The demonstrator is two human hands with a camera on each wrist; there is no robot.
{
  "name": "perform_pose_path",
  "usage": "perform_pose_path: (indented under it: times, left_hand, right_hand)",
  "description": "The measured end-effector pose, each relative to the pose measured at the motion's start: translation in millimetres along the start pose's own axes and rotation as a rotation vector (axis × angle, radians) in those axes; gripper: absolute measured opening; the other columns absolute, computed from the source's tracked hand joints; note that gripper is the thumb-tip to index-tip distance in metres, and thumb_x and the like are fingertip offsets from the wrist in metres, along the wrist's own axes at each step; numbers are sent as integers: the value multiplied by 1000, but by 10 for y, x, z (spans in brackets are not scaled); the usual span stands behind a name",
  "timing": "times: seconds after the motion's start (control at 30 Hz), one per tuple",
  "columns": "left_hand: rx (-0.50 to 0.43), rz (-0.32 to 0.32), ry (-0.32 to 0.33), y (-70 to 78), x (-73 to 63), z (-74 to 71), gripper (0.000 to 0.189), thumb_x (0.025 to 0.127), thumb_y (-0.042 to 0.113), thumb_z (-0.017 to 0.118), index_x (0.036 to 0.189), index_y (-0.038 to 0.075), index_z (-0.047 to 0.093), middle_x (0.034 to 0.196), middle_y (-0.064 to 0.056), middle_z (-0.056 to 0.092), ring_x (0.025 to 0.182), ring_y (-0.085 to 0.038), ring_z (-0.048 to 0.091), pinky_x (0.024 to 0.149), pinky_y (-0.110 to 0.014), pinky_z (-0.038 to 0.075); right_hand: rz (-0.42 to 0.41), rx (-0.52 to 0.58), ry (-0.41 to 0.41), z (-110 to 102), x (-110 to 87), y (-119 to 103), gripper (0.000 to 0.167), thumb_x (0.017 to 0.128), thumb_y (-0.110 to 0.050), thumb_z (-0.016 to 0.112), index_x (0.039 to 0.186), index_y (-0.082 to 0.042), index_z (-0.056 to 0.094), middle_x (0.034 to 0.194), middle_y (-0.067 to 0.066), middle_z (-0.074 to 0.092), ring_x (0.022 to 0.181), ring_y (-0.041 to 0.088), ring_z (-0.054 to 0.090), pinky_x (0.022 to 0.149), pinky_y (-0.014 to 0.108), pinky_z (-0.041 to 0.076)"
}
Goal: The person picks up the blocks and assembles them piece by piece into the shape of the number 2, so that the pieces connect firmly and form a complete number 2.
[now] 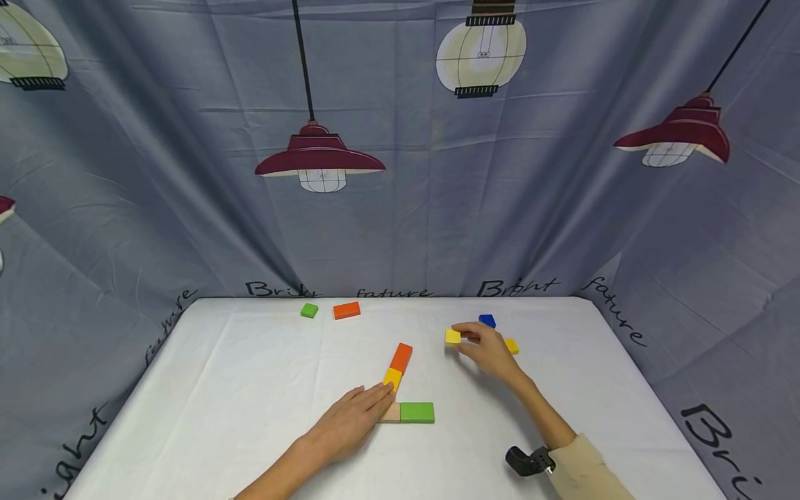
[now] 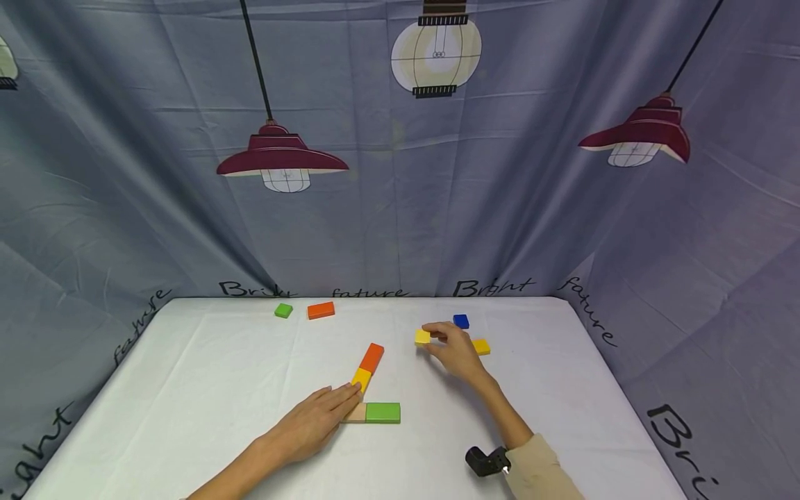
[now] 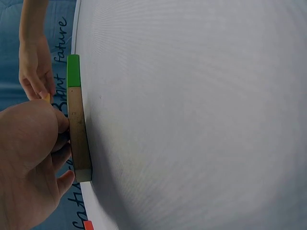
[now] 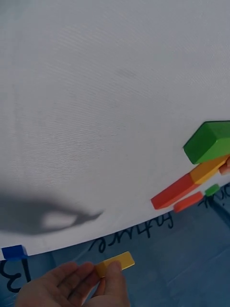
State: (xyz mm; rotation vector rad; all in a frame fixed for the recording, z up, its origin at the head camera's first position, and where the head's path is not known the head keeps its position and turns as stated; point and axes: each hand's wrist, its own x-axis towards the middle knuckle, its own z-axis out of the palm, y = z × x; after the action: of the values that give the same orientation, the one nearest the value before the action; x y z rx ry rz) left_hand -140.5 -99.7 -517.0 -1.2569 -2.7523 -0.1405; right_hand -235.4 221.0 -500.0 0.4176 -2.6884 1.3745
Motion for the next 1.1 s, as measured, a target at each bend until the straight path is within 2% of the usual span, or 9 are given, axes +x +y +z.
perform_pose_path:
  times: [0.57, 0.83, 1.1]
  left_hand:
    - [-32, -36, -68, -3, 7, -10, 48, 104, 17, 53, 150, 8, 45, 156, -5, 40, 142, -19, 38, 113, -42, 34]
    - [-26, -21, -50, -1, 3, -3, 47, 104, 17, 53, 149, 7, 47, 155, -6, 42, 141, -20, 39, 112, -42, 36]
    - [-20, -13, -34, -2, 10, 0, 47, 104, 17, 53, 149, 7, 48, 154, -6, 43, 140, -20, 40, 112, -42, 36]
  right_hand:
    - [7, -31, -14, 473, 294, -159, 33, 86, 1, 76, 118, -3, 71, 117, 12, 65, 107, 26, 64, 96, 40, 52]
    - [-11, -27, -27, 624, 355, -112, 32, 85, 2, 75, 116, -1, 71, 115, 13, 66, 103, 26, 65, 92, 42, 53]
    - [23, -63, -28, 696, 393, -75, 32, 86, -1, 75, 118, -2, 71, 116, 12, 66, 104, 26, 64, 92, 41, 53]
